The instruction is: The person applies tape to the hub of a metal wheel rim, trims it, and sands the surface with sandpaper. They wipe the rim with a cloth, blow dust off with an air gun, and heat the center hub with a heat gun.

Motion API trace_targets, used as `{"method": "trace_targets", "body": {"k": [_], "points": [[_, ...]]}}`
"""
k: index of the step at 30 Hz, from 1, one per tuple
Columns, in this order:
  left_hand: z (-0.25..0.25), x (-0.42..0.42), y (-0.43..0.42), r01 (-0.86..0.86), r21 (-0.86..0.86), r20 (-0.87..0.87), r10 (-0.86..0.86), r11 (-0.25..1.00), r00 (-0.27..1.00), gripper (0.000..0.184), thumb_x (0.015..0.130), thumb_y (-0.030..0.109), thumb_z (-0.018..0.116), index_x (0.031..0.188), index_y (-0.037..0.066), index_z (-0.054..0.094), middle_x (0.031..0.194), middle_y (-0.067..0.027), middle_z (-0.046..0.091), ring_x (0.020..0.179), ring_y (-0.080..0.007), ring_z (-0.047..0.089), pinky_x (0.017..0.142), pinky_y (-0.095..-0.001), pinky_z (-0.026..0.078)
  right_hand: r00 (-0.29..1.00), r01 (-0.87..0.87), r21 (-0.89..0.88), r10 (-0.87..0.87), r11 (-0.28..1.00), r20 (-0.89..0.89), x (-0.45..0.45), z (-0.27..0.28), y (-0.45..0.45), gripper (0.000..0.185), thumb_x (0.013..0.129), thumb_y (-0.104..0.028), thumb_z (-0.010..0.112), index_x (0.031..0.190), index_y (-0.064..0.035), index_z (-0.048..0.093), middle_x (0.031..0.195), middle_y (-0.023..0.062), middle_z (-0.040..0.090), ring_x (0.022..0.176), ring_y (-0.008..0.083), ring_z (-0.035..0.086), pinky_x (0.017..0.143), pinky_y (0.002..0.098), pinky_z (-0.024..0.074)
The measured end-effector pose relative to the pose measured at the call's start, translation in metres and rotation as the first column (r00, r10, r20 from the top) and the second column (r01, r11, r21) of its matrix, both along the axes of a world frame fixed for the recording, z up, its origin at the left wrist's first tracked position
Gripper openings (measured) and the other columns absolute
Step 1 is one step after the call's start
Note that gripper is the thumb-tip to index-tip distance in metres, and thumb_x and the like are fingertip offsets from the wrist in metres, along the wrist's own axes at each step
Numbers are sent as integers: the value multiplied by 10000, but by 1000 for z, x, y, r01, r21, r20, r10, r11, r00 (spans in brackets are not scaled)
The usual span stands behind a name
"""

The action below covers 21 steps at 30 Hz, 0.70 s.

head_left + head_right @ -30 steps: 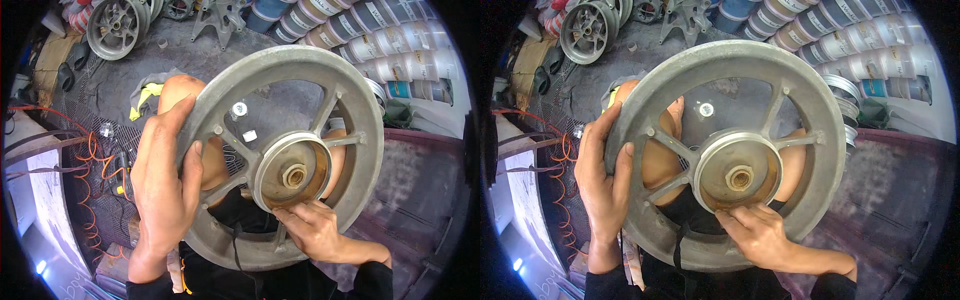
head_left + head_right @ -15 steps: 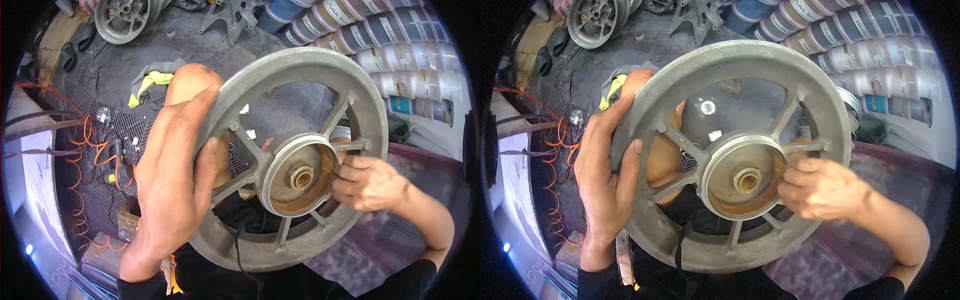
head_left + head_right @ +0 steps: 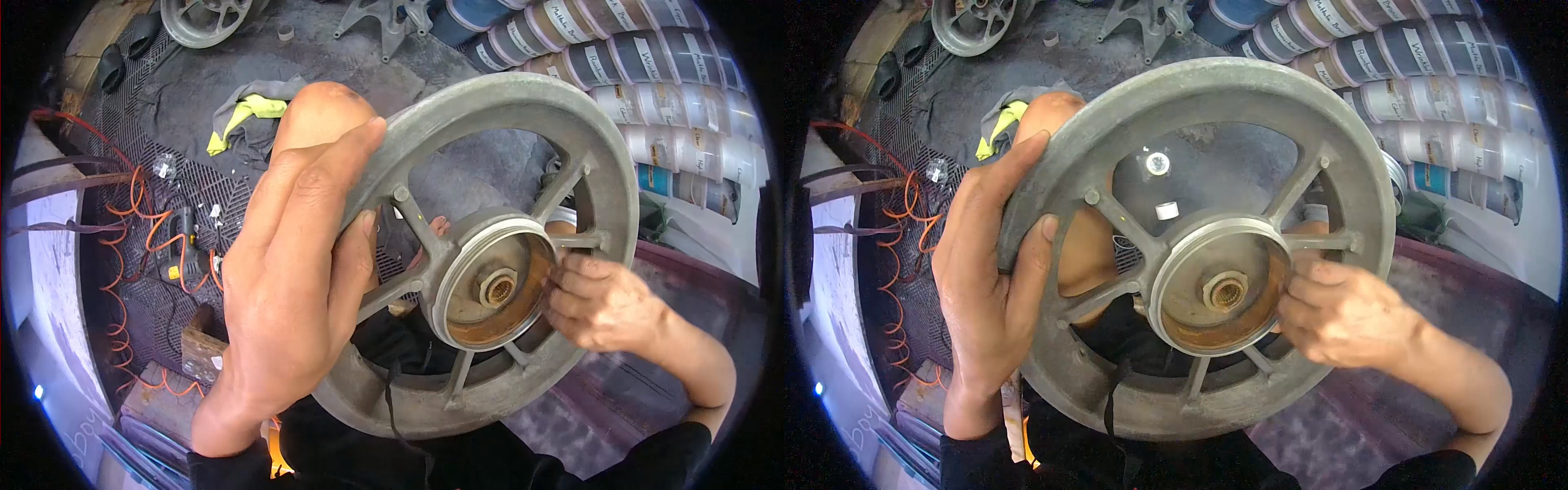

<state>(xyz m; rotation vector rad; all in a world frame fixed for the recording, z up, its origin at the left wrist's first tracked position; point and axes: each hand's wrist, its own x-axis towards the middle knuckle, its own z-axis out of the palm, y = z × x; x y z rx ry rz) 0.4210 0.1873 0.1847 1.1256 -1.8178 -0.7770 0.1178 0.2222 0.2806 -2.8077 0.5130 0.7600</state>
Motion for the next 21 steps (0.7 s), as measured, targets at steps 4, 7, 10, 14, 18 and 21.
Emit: {"method": "trace_targets", "body": {"k": [4,7,10,14,18,21], "points": [[2,-2,1,0,35,-5,1,999,1000,456,802,-55,613,1255,-55,569,1091,-206,629,990,-311,628,893,-354,470,957,238,23,-239,971,167,6,-18,43,219,647,-163,664,824,-61,741,757,20,661,770,164,651,761,295,503],[7,-4,2,-1,110,-20,3,994,1000,458,804,-54,611,1260,-54,568,1102,-193,628,1010,-284,623,907,-348,461,833,489,33,-478,872,278,28,-28,75,242,665,-122,676,885,-48,744,761,21,654,678,151,631,654,295,490],[4,-1,2,17,83,-12,-16,996,1000,471,806,-48,608,1275,-51,564,1126,-182,624,1045,-258,614,934,-337,447,652,681,79,-651,728,388,52,-39,93,280,685,-94,685,953,-32,739,759,19,637,624,146,606,581,296,459],[7,-1,5,-4,48,53,2,999,999,484,803,-59,608,1284,-50,561,1110,-187,623,1027,-270,616,924,-341,451,521,745,128,-692,654,499,63,-55,101,331,675,-108,694,997,-39,732,729,10,595,603,144,583,569,295,440],[12,-2,7,0,35,84,-3,999,996,484,795,-98,609,1274,-54,566,1042,-211,628,959,-323,638,870,-367,486,682,618,155,-624,770,382,40,-41,92,257,650,-159,693,889,-71,730,725,-13,585,651,139,597,607,288,453],[11,-4,6,12,33,59,-14,999,998,481,798,-97,606,1276,-54,567,1058,-215,629,983,-332,639,882,-368,484,927,281,94,-295,955,231,6,-24,59,137,651,-197,684,749,-103,697,726,-30,587,713,142,607,699,282,465]]}}
